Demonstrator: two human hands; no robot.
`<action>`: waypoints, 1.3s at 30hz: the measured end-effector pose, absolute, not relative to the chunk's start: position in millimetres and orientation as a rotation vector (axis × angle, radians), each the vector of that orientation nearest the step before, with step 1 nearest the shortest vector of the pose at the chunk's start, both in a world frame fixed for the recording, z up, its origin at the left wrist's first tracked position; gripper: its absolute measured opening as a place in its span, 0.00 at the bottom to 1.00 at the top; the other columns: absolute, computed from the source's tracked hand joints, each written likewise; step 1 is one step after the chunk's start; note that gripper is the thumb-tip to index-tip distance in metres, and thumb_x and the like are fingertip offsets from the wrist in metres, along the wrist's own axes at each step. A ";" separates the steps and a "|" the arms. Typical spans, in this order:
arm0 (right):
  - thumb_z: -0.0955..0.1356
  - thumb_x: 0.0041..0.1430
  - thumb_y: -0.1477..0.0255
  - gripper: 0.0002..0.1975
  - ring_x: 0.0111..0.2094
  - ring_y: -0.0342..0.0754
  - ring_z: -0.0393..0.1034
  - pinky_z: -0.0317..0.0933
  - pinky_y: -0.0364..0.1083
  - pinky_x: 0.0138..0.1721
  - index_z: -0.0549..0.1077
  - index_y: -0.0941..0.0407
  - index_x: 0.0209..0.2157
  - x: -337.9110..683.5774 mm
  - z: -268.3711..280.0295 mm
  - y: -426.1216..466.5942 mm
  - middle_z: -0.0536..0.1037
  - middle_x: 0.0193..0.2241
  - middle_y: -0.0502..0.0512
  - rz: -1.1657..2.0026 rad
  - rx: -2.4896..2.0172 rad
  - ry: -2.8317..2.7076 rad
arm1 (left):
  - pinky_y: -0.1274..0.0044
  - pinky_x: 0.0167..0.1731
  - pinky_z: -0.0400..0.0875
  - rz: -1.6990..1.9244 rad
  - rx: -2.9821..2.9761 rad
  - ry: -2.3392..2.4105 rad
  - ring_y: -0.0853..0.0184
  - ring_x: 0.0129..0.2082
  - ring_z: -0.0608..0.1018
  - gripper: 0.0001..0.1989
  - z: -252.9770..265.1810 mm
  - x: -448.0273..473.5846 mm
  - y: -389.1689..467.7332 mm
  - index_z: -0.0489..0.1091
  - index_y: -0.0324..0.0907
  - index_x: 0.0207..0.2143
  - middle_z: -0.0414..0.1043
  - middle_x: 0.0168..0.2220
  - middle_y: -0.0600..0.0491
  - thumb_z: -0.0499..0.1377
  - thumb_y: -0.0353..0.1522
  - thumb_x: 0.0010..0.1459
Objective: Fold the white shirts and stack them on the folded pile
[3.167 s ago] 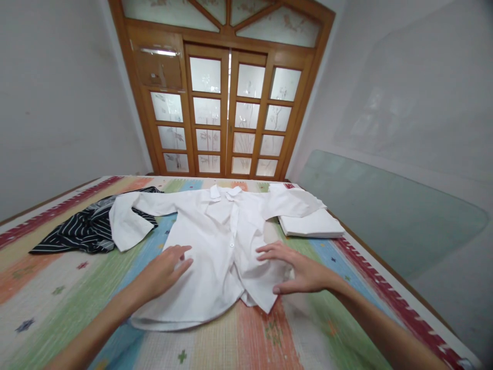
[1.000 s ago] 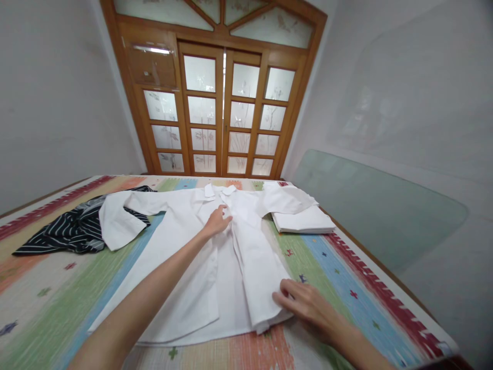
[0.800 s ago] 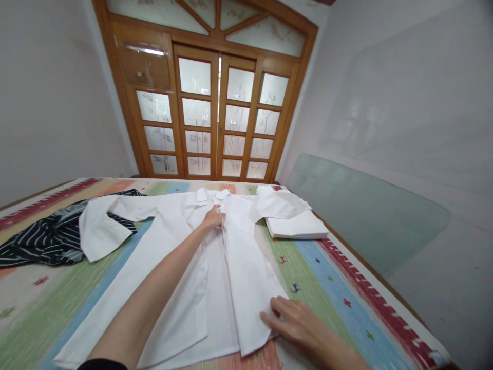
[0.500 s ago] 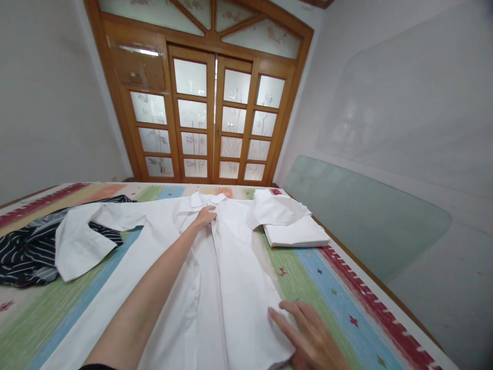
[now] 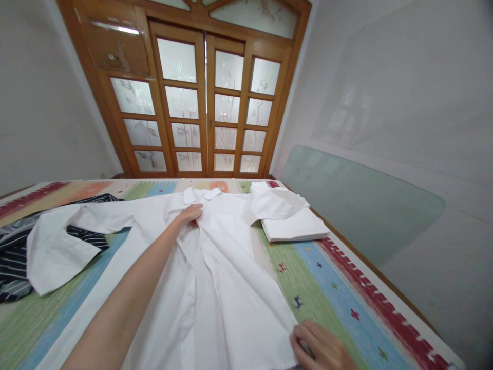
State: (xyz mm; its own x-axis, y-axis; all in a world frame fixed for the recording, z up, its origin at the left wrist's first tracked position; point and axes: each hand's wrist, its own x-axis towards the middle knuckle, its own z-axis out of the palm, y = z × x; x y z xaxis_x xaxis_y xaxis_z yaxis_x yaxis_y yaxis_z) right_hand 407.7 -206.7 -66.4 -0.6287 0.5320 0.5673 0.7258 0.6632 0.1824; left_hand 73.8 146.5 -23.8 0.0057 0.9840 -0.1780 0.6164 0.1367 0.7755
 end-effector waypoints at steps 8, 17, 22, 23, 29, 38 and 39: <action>0.63 0.59 0.75 0.12 0.44 0.52 0.68 0.63 0.51 0.48 0.72 0.54 0.44 396.2 -72.1 -194.9 0.77 0.41 0.58 -0.539 -0.990 -2.465 | 0.81 0.25 0.68 0.759 1.533 1.629 0.65 0.36 0.77 0.42 -20.5 73.1 128.0 0.56 0.42 0.64 0.66 0.57 0.42 0.60 0.28 0.45; 0.63 0.58 0.74 0.17 0.45 0.52 0.67 0.61 0.52 0.49 0.70 0.56 0.49 365.4 -60.5 -191.8 0.76 0.45 0.60 -0.375 -0.915 -2.537 | 0.78 0.31 0.71 0.627 1.340 1.161 0.68 0.32 0.76 0.59 -16.2 70.0 49.2 0.34 0.49 0.69 0.72 0.42 0.50 0.65 0.25 0.39; 0.63 0.64 0.70 0.15 0.42 0.51 0.67 0.61 0.51 0.45 0.67 0.55 0.52 330.0 -44.7 -189.6 0.75 0.44 0.60 -0.444 -0.742 -2.601 | 0.80 0.26 0.68 0.590 1.473 1.209 0.70 0.30 0.74 0.50 -14.4 70.2 33.6 0.51 0.47 0.66 0.73 0.45 0.49 0.59 0.22 0.38; 0.63 0.65 0.68 0.14 0.39 0.50 0.68 0.62 0.50 0.43 0.67 0.55 0.52 324.2 -40.7 -189.0 0.75 0.42 0.59 -0.447 -0.724 -2.629 | 0.80 0.25 0.68 0.584 1.498 1.235 0.70 0.29 0.74 0.46 -13.6 69.4 33.4 0.57 0.46 0.63 0.73 0.46 0.48 0.58 0.22 0.38; 0.62 0.64 0.77 0.09 0.28 0.44 0.65 0.59 0.44 0.32 0.70 0.58 0.44 316.4 -27.9 -190.6 0.72 0.27 0.53 -0.363 -0.784 -2.560 | 0.81 0.24 0.68 0.591 1.523 1.319 0.67 0.32 0.75 0.37 -9.9 57.9 35.2 0.71 0.44 0.53 0.74 0.47 0.50 0.53 0.22 0.36; 0.64 0.58 0.75 0.04 0.33 0.48 0.63 0.58 0.46 0.34 0.68 0.57 0.29 310.8 -36.4 -203.4 0.70 0.30 0.56 -0.215 -0.912 -2.631 | 0.80 0.37 0.72 0.649 1.569 1.336 0.63 0.45 0.76 0.37 -18.5 52.2 30.1 0.64 0.42 0.58 0.71 0.53 0.48 0.60 0.23 0.40; 0.65 0.57 0.75 0.03 0.33 0.48 0.63 0.58 0.46 0.33 0.67 0.56 0.28 308.7 -36.1 -202.5 0.70 0.30 0.55 -0.200 -0.902 -2.700 | 0.79 0.37 0.73 0.654 1.597 1.354 0.63 0.45 0.76 0.38 -20.5 51.8 30.7 0.63 0.42 0.58 0.70 0.53 0.47 0.60 0.23 0.40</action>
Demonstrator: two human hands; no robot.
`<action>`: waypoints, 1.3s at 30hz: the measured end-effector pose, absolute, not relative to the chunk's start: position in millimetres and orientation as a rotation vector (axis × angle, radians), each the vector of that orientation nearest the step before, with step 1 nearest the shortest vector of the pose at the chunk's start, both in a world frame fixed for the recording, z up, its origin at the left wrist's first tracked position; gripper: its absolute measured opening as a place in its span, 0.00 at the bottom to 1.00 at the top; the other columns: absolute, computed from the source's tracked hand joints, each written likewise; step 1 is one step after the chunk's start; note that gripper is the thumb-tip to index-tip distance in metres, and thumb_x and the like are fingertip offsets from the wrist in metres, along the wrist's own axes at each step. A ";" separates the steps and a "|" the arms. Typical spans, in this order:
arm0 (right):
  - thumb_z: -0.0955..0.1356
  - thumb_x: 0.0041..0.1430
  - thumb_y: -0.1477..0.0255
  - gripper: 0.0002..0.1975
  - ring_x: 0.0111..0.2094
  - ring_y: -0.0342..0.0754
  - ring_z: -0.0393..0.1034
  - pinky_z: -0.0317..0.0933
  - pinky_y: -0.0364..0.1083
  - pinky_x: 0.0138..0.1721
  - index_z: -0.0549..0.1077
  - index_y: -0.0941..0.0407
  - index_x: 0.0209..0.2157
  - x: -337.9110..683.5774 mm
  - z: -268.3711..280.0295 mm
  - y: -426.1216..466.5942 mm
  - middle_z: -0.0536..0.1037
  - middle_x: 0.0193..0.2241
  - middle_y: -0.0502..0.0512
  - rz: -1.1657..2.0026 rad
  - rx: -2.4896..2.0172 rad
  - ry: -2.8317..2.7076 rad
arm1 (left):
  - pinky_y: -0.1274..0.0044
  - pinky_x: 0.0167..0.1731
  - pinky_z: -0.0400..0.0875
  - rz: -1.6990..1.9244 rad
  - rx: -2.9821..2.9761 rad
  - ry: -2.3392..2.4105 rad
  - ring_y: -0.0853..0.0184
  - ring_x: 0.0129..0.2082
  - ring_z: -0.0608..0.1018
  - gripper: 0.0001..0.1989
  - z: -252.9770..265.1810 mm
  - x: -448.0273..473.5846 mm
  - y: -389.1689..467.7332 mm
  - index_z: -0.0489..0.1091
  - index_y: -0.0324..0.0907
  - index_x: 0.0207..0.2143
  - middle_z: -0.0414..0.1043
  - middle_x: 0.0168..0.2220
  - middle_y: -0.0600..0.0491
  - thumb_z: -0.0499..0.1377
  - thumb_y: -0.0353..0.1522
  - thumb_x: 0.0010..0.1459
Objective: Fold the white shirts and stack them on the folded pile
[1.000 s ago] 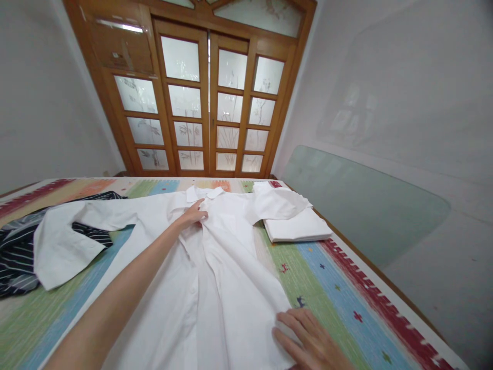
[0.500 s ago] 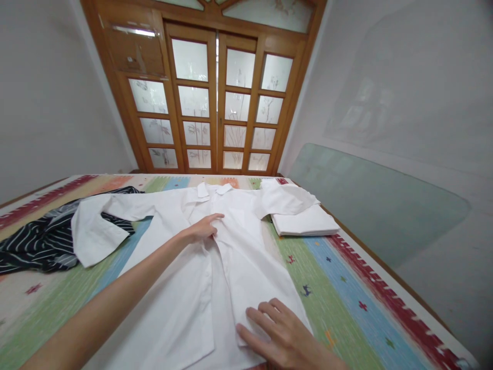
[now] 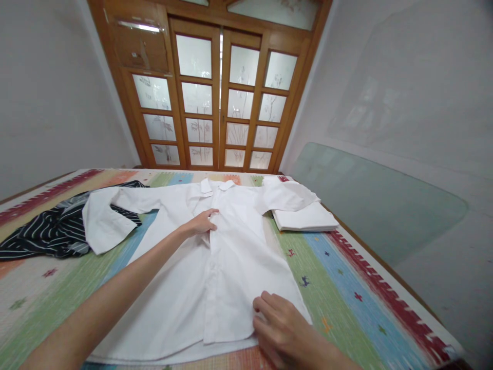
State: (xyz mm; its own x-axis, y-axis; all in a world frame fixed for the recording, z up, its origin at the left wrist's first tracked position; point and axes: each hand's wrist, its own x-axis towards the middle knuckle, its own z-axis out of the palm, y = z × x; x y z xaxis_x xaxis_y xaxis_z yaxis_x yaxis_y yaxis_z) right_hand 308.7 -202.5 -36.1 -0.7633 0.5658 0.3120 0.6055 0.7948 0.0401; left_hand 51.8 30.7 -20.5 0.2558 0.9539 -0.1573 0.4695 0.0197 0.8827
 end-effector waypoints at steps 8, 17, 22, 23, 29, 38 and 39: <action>0.66 0.57 0.76 0.02 0.38 0.49 0.64 0.59 0.48 0.40 0.67 0.55 0.33 316.1 -18.0 -193.9 0.73 0.36 0.55 -0.130 -0.766 -2.874 | 0.81 0.28 0.71 0.705 1.579 1.470 0.67 0.36 0.77 0.36 -26.5 49.4 44.0 0.59 0.42 0.59 0.66 0.57 0.43 0.59 0.26 0.44; 0.62 0.52 0.77 0.20 0.49 0.53 0.66 0.61 0.53 0.52 0.70 0.55 0.48 359.9 -13.3 -192.5 0.73 0.48 0.59 -0.109 -1.072 -2.564 | 0.78 0.40 0.70 0.834 1.610 1.629 0.62 0.46 0.76 0.29 -32.4 63.4 85.0 0.67 0.40 0.54 0.72 0.50 0.45 0.59 0.27 0.46; 0.62 0.58 0.76 0.11 0.43 0.50 0.69 0.65 0.49 0.45 0.72 0.56 0.41 389.8 -6.9 -136.6 0.74 0.40 0.59 -0.099 -1.382 -2.262 | 0.76 0.45 0.69 0.914 1.637 1.621 0.63 0.44 0.77 0.23 -49.7 64.5 92.1 0.71 0.40 0.48 0.76 0.44 0.49 0.57 0.26 0.47; 0.62 0.58 0.75 0.10 0.42 0.50 0.70 0.65 0.49 0.44 0.72 0.56 0.40 393.1 -5.3 -122.1 0.75 0.38 0.58 -0.059 -1.435 -2.233 | 0.76 0.45 0.68 0.941 1.638 1.599 0.63 0.43 0.77 0.21 -53.3 63.1 91.7 0.72 0.39 0.46 0.77 0.43 0.50 0.56 0.27 0.48; 0.62 0.59 0.74 0.17 0.31 0.46 0.72 0.63 0.44 0.38 0.71 0.59 0.49 375.8 0.6 -39.2 0.79 0.37 0.56 0.409 -1.753 -2.150 | 0.73 0.46 0.70 1.049 1.702 1.439 0.63 0.40 0.78 0.16 -63.8 55.0 86.8 0.76 0.41 0.43 0.79 0.42 0.51 0.56 0.31 0.51; 0.60 0.61 0.75 0.19 0.48 0.53 0.71 0.60 0.45 0.46 0.72 0.59 0.52 334.1 -4.7 36.3 0.78 0.46 0.65 0.115 -2.133 -2.332 | 0.74 0.49 0.69 1.089 1.731 1.428 0.64 0.44 0.78 0.15 -62.4 55.6 82.1 0.77 0.42 0.42 0.78 0.46 0.51 0.58 0.33 0.52; 0.60 0.62 0.75 0.18 0.48 0.53 0.71 0.60 0.45 0.46 0.74 0.60 0.50 332.2 -2.8 39.8 0.78 0.45 0.66 0.080 -2.155 -2.319 | 0.73 0.50 0.68 1.087 1.734 1.422 0.64 0.43 0.78 0.15 -61.8 55.7 81.4 0.77 0.41 0.42 0.78 0.46 0.51 0.58 0.32 0.52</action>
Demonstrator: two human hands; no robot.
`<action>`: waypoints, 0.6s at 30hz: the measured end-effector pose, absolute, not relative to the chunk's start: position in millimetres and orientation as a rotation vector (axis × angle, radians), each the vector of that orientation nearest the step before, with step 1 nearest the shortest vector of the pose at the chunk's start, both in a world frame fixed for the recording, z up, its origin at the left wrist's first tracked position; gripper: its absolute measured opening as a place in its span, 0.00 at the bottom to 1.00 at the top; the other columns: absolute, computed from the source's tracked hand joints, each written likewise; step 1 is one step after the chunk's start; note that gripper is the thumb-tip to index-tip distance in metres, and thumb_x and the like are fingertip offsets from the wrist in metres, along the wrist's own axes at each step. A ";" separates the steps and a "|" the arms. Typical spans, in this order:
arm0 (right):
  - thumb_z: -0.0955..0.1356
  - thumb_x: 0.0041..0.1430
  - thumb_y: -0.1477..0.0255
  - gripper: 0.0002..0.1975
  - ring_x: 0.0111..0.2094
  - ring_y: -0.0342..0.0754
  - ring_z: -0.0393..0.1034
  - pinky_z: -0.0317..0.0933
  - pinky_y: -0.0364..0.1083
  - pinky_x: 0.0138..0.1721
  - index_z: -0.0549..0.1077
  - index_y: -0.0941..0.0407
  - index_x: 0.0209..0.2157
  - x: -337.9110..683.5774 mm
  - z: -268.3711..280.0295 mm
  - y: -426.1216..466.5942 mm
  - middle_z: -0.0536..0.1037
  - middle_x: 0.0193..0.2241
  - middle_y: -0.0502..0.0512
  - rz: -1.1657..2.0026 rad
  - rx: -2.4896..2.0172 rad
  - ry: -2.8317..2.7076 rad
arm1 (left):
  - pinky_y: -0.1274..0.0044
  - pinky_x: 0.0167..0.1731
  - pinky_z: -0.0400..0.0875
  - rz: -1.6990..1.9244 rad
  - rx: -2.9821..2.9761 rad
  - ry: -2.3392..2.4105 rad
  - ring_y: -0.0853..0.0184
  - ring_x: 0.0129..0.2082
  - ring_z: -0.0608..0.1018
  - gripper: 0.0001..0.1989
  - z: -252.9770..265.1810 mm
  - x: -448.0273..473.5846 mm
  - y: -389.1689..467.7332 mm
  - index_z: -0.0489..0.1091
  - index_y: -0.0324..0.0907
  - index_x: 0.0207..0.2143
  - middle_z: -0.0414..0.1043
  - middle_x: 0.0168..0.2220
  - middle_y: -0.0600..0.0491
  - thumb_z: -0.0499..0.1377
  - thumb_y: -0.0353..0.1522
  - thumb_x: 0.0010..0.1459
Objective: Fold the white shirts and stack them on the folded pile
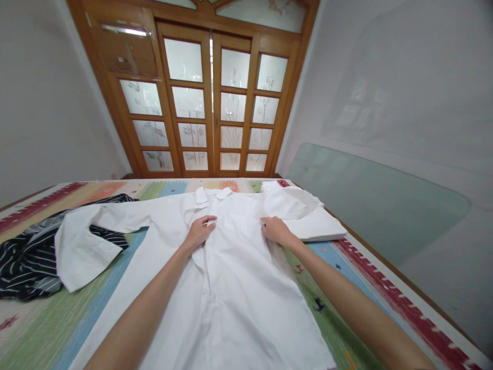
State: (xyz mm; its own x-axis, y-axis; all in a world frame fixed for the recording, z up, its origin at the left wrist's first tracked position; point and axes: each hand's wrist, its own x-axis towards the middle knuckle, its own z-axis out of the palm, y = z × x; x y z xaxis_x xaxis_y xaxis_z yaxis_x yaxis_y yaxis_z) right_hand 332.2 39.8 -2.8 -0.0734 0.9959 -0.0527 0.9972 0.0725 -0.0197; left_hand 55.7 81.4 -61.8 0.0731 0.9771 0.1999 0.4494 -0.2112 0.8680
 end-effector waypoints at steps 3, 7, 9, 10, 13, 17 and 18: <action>0.60 0.63 0.72 0.16 0.47 0.55 0.72 0.61 0.46 0.44 0.75 0.61 0.46 329.7 3.6 47.2 0.78 0.43 0.67 0.051 2.173 2.213 | 0.71 0.53 0.66 1.065 1.729 1.400 0.66 0.38 0.79 0.16 -59.7 55.5 80.0 0.76 0.40 0.43 0.78 0.46 0.52 0.58 0.32 0.52; 0.62 0.62 0.72 0.14 0.47 0.56 0.72 0.62 0.47 0.43 0.75 0.61 0.46 332.1 5.9 54.3 0.77 0.44 0.68 0.197 2.233 2.115 | 0.71 0.51 0.69 1.052 1.726 1.412 0.65 0.38 0.79 0.17 -58.0 55.2 78.9 0.76 0.41 0.44 0.78 0.47 0.51 0.59 0.33 0.51; 0.62 0.63 0.74 0.14 0.47 0.55 0.72 0.61 0.47 0.43 0.74 0.62 0.46 334.1 3.5 57.5 0.77 0.45 0.68 0.235 2.230 2.103 | 0.73 0.48 0.71 1.025 1.744 1.418 0.64 0.39 0.79 0.17 -58.0 55.5 78.4 0.76 0.41 0.44 0.78 0.46 0.51 0.60 0.34 0.51; 0.62 0.63 0.74 0.14 0.47 0.55 0.72 0.61 0.47 0.43 0.75 0.62 0.46 334.8 2.1 58.9 0.77 0.45 0.68 0.249 2.223 2.103 | 0.73 0.46 0.71 1.011 1.758 1.413 0.63 0.39 0.79 0.17 -58.2 55.8 78.1 0.76 0.41 0.44 0.78 0.46 0.51 0.60 0.34 0.51; 0.61 0.64 0.76 0.13 0.46 0.55 0.73 0.62 0.47 0.42 0.75 0.62 0.45 335.3 -0.8 62.4 0.77 0.44 0.69 0.266 2.188 2.108 | 0.74 0.45 0.72 0.987 1.808 1.409 0.63 0.38 0.79 0.17 -60.0 56.8 77.4 0.76 0.41 0.44 0.78 0.45 0.50 0.61 0.34 0.51; 0.58 0.64 0.81 0.16 0.45 0.54 0.73 0.62 0.47 0.41 0.74 0.62 0.44 331.3 0.7 61.5 0.77 0.43 0.68 0.302 2.145 2.148 | 0.73 0.44 0.72 1.021 1.905 1.394 0.62 0.44 0.77 0.16 -65.1 57.3 78.2 0.76 0.41 0.43 0.76 0.48 0.49 0.61 0.34 0.51; 0.58 0.63 0.82 0.16 0.45 0.53 0.73 0.62 0.47 0.41 0.74 0.62 0.44 329.2 1.1 59.1 0.77 0.42 0.67 0.313 2.139 2.165 | 0.73 0.43 0.73 1.034 1.931 1.385 0.61 0.45 0.77 0.16 -66.7 57.2 78.7 0.76 0.41 0.42 0.76 0.48 0.48 0.61 0.35 0.51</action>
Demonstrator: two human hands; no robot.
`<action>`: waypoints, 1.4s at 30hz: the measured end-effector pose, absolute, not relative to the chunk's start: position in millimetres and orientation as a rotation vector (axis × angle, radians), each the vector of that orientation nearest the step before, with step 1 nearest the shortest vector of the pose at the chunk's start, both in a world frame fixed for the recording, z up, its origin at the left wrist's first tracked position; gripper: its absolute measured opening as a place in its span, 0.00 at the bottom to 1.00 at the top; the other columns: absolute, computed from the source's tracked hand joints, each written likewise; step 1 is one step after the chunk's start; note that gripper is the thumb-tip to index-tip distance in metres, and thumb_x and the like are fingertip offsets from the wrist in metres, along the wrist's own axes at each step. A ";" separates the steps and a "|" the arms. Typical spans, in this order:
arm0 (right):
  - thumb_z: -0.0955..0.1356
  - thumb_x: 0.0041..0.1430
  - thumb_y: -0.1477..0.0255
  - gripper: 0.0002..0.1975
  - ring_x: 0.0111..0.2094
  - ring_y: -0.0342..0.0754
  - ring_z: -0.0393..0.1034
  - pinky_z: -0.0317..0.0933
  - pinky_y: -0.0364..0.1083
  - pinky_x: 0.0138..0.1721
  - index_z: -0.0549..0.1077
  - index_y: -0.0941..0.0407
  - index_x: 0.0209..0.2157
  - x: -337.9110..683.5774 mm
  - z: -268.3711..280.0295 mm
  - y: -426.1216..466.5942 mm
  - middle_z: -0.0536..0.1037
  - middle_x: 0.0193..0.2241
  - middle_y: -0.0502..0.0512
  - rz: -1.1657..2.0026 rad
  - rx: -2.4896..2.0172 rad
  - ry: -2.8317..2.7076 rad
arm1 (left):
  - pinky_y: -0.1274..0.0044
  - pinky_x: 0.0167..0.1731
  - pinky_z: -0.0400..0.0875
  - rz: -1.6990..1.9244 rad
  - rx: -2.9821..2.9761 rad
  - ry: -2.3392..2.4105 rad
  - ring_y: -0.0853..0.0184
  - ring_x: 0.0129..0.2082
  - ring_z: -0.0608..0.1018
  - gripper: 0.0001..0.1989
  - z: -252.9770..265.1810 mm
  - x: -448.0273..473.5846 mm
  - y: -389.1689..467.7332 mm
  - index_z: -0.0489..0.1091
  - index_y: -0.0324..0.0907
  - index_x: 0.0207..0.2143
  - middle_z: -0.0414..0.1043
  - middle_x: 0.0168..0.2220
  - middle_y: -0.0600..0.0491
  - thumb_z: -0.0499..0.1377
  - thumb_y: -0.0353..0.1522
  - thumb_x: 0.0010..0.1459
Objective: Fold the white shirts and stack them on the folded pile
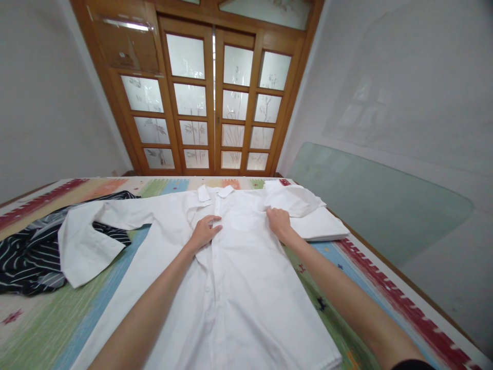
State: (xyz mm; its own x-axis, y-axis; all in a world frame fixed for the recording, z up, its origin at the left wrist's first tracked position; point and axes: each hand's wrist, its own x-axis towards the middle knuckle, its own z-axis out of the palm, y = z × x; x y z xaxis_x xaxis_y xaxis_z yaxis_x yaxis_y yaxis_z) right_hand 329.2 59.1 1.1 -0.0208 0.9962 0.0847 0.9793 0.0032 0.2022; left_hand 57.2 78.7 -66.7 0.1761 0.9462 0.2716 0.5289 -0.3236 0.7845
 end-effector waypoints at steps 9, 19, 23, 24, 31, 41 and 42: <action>0.57 0.67 0.61 0.25 0.61 0.58 0.57 0.50 0.52 0.60 0.68 0.64 0.55 296.4 -38.2 3.9 0.66 0.59 0.69 0.107 1.940 2.608 | 0.70 0.41 0.73 1.082 2.066 1.459 0.65 0.33 0.76 0.17 -73.1 61.2 75.9 0.73 0.41 0.45 0.76 0.46 0.49 0.58 0.33 0.53; 0.47 0.66 0.50 0.41 0.69 0.54 0.32 0.31 0.53 0.66 0.46 0.67 0.68 311.2 -67.8 12.0 0.41 0.69 0.62 -0.237 1.972 2.593 | 0.64 0.52 0.65 0.999 2.425 1.722 0.55 0.49 0.71 0.15 -81.7 63.4 60.0 0.68 0.39 0.48 0.74 0.47 0.43 0.54 0.32 0.59; 0.45 0.66 0.49 0.42 0.69 0.54 0.34 0.32 0.53 0.66 0.47 0.68 0.67 323.9 -70.3 19.7 0.43 0.68 0.63 -0.198 2.020 2.557 | 0.63 0.51 0.65 0.869 2.454 1.733 0.55 0.51 0.71 0.15 -77.7 62.6 52.9 0.69 0.40 0.48 0.74 0.48 0.43 0.52 0.34 0.62; 0.45 0.66 0.50 0.42 0.69 0.54 0.34 0.32 0.53 0.66 0.47 0.69 0.67 326.1 -71.7 21.9 0.43 0.68 0.63 -0.182 2.032 2.549 | 0.63 0.51 0.65 0.854 2.456 1.736 0.55 0.51 0.71 0.15 -76.8 62.3 51.3 0.68 0.40 0.48 0.74 0.48 0.43 0.52 0.34 0.62; 0.47 0.66 0.50 0.42 0.69 0.58 0.37 0.34 0.56 0.66 0.49 0.69 0.67 330.7 -76.8 30.2 0.46 0.67 0.67 -0.041 2.030 2.548 | 0.66 0.53 0.64 0.768 2.493 1.725 0.57 0.52 0.73 0.16 -74.8 57.3 39.1 0.68 0.38 0.50 0.73 0.50 0.42 0.49 0.35 0.64; 0.52 0.69 0.56 0.33 0.69 0.55 0.37 0.41 0.59 0.66 0.50 0.60 0.67 335.7 -78.7 -48.4 0.50 0.67 0.63 0.019 1.602 2.954 | 0.67 0.53 0.65 0.723 2.496 1.725 0.59 0.51 0.74 0.16 -68.1 57.5 32.7 0.68 0.41 0.49 0.74 0.49 0.44 0.49 0.35 0.63; 0.53 0.69 0.56 0.32 0.69 0.55 0.37 0.41 0.59 0.66 0.49 0.59 0.68 337.3 -76.4 -61.3 0.50 0.67 0.62 0.001 1.559 2.976 | 0.67 0.53 0.65 0.719 2.497 1.725 0.58 0.51 0.74 0.16 -67.8 57.6 32.7 0.68 0.40 0.49 0.74 0.49 0.43 0.49 0.35 0.63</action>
State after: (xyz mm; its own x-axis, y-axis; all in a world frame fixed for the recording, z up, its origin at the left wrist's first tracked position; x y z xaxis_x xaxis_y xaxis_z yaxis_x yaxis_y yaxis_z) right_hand 337.3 -61.3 -76.4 -0.5507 0.8122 0.1922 0.8124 0.5745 -0.1001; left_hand 57.6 32.7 -67.8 0.2823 0.8906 0.3565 0.8802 -0.3883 0.2729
